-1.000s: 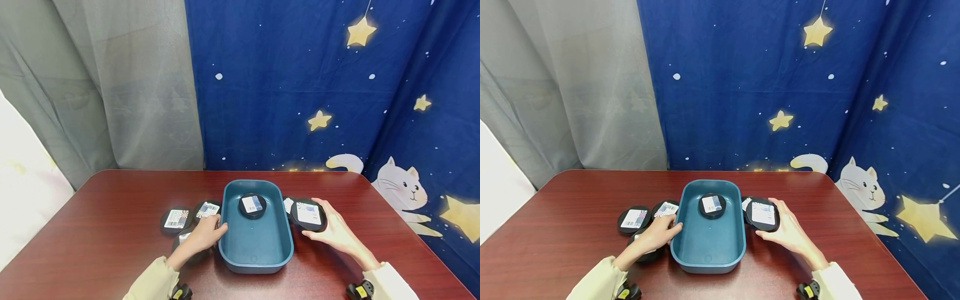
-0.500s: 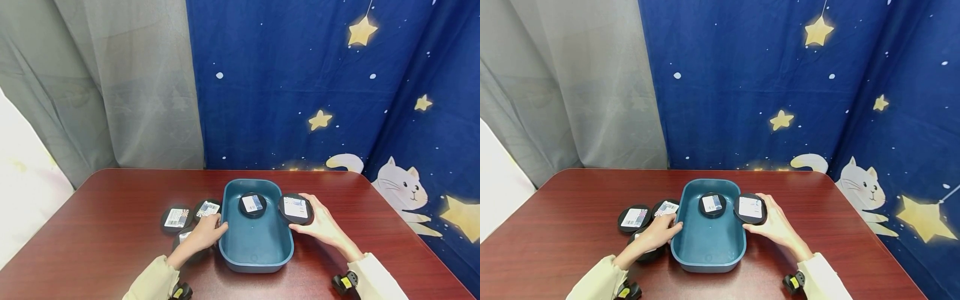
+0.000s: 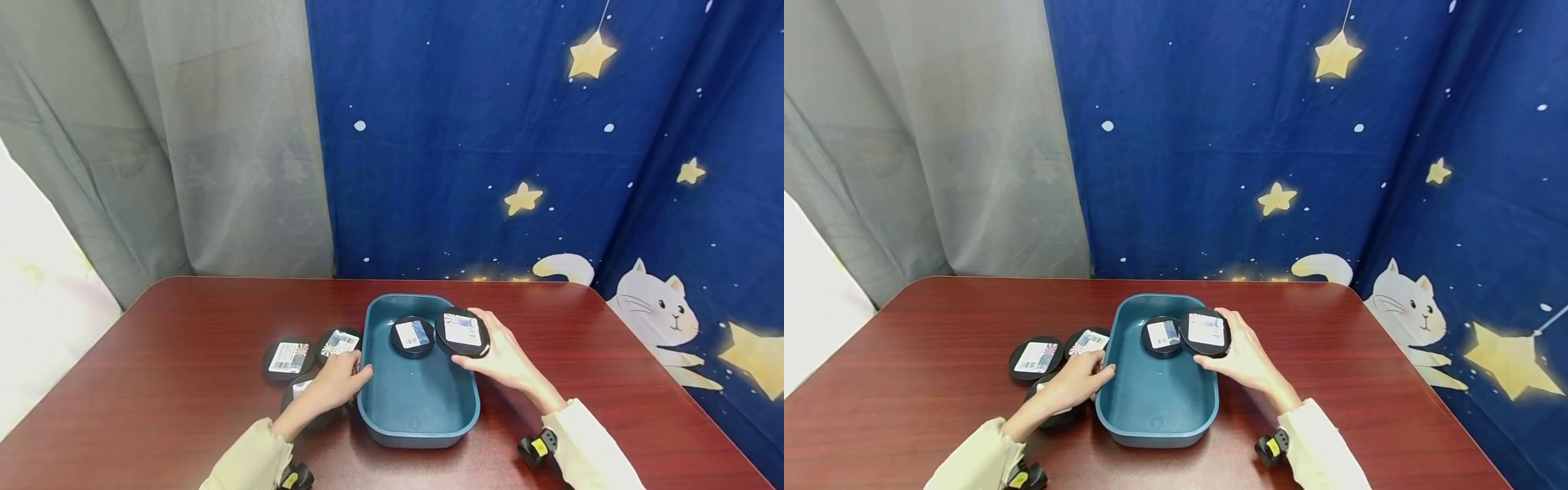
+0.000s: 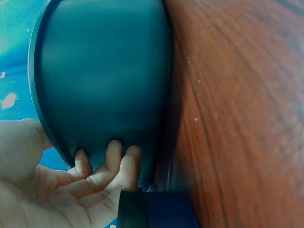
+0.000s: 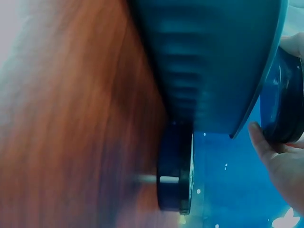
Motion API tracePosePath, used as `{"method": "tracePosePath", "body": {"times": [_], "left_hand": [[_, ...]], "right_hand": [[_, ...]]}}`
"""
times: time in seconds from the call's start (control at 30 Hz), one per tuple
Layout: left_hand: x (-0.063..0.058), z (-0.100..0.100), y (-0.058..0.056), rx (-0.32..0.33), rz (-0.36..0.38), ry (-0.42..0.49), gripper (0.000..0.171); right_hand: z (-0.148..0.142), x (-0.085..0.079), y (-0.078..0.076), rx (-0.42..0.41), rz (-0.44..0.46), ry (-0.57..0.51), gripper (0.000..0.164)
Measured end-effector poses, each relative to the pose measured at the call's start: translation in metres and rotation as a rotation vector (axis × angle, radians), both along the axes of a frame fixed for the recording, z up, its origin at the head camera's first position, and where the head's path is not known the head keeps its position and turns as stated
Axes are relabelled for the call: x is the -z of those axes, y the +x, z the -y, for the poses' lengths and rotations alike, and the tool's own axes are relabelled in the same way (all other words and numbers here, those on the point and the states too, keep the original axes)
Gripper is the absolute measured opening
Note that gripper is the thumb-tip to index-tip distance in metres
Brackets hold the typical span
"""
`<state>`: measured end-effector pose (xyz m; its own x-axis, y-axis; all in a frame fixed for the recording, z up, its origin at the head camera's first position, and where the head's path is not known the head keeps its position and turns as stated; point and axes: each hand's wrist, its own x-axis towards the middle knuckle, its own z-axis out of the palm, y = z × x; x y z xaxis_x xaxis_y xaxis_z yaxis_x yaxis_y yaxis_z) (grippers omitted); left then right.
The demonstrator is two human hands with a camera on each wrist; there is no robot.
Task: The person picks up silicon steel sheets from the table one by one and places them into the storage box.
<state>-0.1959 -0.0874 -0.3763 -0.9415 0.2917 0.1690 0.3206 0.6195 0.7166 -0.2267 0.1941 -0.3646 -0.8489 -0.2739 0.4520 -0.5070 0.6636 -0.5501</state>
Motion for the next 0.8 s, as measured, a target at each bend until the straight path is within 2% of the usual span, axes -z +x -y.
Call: {"method": "tracePosePath", "body": {"times": [0.23, 0.43, 0.8], "left_hand": [[-0.001, -0.001, 0.001, 0.003, -0.02, 0.013, 0.02], [0.0, -0.001, 0.0, 0.004, -0.009, 0.003, 0.019], [0.0, -0.001, -0.001, -0.003, -0.021, 0.0, 0.02]], "right_hand": [[0.009, -0.006, -0.009, -0.011, 0.005, 0.029, 0.08], [0.016, -0.011, -0.016, -0.01, 0.026, 0.023, 0.081], [0.028, -0.012, -0.029, 0.006, 0.041, 0.033, 0.08]]}}
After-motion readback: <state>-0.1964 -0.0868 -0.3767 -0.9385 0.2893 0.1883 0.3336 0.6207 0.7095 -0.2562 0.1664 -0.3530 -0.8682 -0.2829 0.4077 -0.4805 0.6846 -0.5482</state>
